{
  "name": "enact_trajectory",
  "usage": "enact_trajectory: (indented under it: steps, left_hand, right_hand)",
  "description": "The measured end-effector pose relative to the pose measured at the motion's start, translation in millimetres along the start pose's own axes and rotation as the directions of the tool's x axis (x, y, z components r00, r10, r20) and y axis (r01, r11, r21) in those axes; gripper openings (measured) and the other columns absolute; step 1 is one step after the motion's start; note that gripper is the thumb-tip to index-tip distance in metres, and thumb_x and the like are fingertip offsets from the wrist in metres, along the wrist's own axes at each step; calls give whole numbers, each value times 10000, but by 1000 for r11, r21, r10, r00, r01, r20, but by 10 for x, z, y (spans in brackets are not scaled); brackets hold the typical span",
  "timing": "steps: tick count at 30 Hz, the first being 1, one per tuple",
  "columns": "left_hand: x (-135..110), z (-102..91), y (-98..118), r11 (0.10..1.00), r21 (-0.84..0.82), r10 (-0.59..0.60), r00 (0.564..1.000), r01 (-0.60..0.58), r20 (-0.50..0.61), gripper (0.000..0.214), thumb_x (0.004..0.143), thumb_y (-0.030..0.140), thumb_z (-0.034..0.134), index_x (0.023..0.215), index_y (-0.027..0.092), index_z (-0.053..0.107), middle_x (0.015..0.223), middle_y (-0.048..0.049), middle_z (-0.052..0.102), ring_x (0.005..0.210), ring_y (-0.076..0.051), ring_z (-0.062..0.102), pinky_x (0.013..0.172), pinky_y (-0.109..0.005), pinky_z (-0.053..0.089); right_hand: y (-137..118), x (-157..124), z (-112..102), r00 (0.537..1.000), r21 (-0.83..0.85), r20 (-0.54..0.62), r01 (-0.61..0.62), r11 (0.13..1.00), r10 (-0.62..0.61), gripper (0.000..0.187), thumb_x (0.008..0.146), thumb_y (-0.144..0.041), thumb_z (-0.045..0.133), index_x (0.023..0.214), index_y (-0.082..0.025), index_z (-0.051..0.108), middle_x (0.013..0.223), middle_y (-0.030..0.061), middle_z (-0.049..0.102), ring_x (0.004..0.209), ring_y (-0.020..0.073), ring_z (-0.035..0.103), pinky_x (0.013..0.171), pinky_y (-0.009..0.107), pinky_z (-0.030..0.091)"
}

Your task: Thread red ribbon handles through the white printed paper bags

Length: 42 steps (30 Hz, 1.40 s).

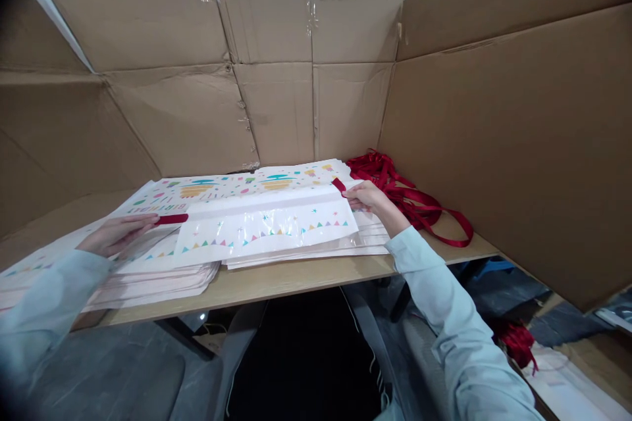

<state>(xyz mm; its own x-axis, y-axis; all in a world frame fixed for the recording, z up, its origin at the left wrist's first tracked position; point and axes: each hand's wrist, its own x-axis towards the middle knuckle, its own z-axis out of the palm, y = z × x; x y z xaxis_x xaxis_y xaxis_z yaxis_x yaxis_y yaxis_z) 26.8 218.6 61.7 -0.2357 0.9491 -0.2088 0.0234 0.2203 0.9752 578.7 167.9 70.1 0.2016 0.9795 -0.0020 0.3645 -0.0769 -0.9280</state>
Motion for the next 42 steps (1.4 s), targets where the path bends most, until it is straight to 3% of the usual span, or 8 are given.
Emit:
enact_trajectory:
  steps: [6,13,20,23,27,34,37,42]
  left_hand:
    - [-4,-12,13,998,-55,6,1000,-6,3,162,681,0,675,760,132,726,941,-75,727,1153,-202,589,721,-46,527]
    - [58,-57,-7,1000,11,8,999,-8,36,227,632,-37,686,732,161,729,847,-63,729,931,-203,693,632,-100,569]
    - [68,-72,-21,1000,7,1,998,-1,66,255,616,-75,685,772,124,719,831,-67,728,749,-133,702,596,-79,550]
    - [102,-126,-21,1000,21,-3,998,2,65,242,619,-60,681,777,119,723,857,-77,728,813,-152,706,627,-88,556]
    - [131,-195,-32,1000,16,11,997,-12,70,231,620,-21,687,789,132,730,938,-98,726,971,-197,681,676,-106,564]
    - [103,-148,41,991,81,106,994,-107,15,267,628,21,714,876,121,719,1049,-90,709,1174,-225,572,713,-76,544]
    - [127,-130,72,990,93,107,994,-106,-9,262,680,30,681,919,133,705,1108,-67,693,1199,-196,552,730,-68,535]
    - [246,-182,50,999,19,40,999,-40,29,252,703,35,637,900,176,705,1013,-29,721,1103,-149,618,738,-85,542]
  right_hand:
    - [-30,-19,9,995,-10,50,-81,997,82,347,617,-346,819,564,-135,549,424,-24,438,362,49,359,332,193,198]
    - [-46,46,13,985,43,51,-167,985,165,254,609,-234,821,629,-135,587,452,-27,461,386,54,392,341,187,235]
    - [26,54,0,992,4,35,-119,993,119,254,677,-223,766,581,-139,546,431,-42,408,357,37,323,328,194,196]
    - [34,23,3,996,37,40,-81,996,80,221,666,-246,772,620,-133,588,458,-28,436,385,51,359,332,193,195]
    - [-3,-19,59,996,144,20,-94,985,92,164,640,-148,759,597,-123,603,513,-3,505,457,73,454,413,197,346]
    - [-76,-166,222,987,128,-135,-67,989,85,189,723,-159,696,586,-121,572,542,7,546,481,81,484,478,212,399]
    - [-3,-295,285,989,197,-135,-40,980,67,166,746,-220,694,659,-121,593,585,9,570,516,89,517,495,210,420]
    - [221,-477,349,977,255,-209,16,967,39,288,600,-149,781,843,-118,629,671,14,622,617,111,576,566,211,455]
